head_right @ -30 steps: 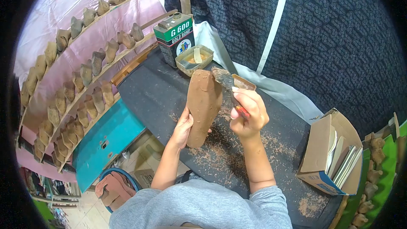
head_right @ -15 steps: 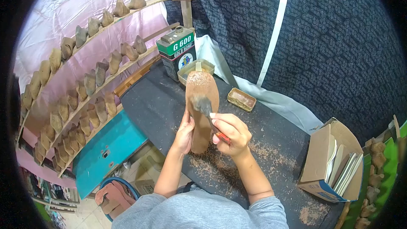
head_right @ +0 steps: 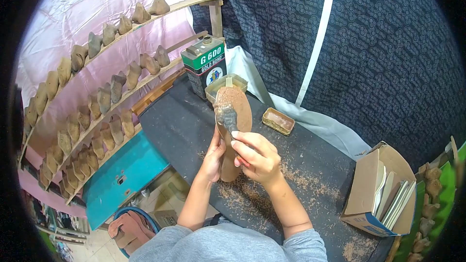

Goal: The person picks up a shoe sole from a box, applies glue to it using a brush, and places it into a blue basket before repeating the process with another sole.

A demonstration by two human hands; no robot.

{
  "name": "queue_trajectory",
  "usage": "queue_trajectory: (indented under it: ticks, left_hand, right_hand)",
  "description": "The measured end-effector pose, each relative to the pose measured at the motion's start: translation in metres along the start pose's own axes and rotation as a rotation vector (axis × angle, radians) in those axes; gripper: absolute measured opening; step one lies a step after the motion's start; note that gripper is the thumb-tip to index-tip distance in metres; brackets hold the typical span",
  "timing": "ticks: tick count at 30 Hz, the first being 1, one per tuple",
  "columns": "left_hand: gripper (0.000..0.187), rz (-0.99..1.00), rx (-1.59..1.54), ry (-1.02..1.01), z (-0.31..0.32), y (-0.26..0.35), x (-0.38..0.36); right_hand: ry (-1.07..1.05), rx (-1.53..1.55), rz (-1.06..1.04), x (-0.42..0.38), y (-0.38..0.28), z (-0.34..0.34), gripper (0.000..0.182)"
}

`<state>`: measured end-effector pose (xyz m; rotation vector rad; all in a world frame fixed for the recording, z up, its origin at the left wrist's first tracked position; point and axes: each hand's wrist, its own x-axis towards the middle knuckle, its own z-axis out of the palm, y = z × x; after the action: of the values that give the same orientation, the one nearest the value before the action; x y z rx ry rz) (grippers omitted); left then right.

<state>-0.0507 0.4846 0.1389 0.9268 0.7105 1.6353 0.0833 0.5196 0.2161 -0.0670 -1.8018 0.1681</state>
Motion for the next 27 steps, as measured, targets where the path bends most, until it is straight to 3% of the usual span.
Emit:
queue_trajectory:
  ticks: [4, 8, 10, 12, 16, 19, 22, 27]
  left_hand:
    - [0.055, 0.012, -0.014, 0.077, -0.007, -0.005, 0.001]
    - [0.055, -0.022, -0.059, 0.073, -0.007, -0.003, -0.001]
    - [0.055, -0.025, -0.086, 0.047, -0.004, -0.003, 0.000]
    - [0.054, -0.028, -0.112, 0.019, -0.002, 0.000, 0.001]
    - [0.053, -0.010, -0.090, 0.063, -0.013, -0.004, 0.005]
    - [0.053, 0.104, -0.061, 0.078, -0.019, -0.006, 0.009]
    - [0.056, -0.053, -0.227, 0.078, -0.006, 0.008, 0.000]
    - [0.056, 0.004, -0.213, 0.037, -0.010, 0.004, 0.004]
  right_hand:
    - [-0.093, 0.097, 0.063, -0.011, 0.001, -0.006, 0.026]
    - [-0.020, 0.131, 0.127, -0.010, 0.000, -0.011, 0.020]
    - [0.038, 0.130, 0.123, -0.004, -0.002, -0.007, 0.020]
    - [-0.018, 0.014, 0.042, -0.002, 0.000, -0.004, 0.023]
    - [-0.116, 0.080, 0.008, -0.012, 0.000, -0.007, 0.025]
    - [-0.183, 0.118, 0.092, -0.016, -0.002, -0.014, 0.024]
    - [-0.104, 0.088, 0.054, -0.007, -0.006, -0.013, 0.025]
    - [-0.134, 0.060, 0.011, -0.008, -0.003, -0.008, 0.026]
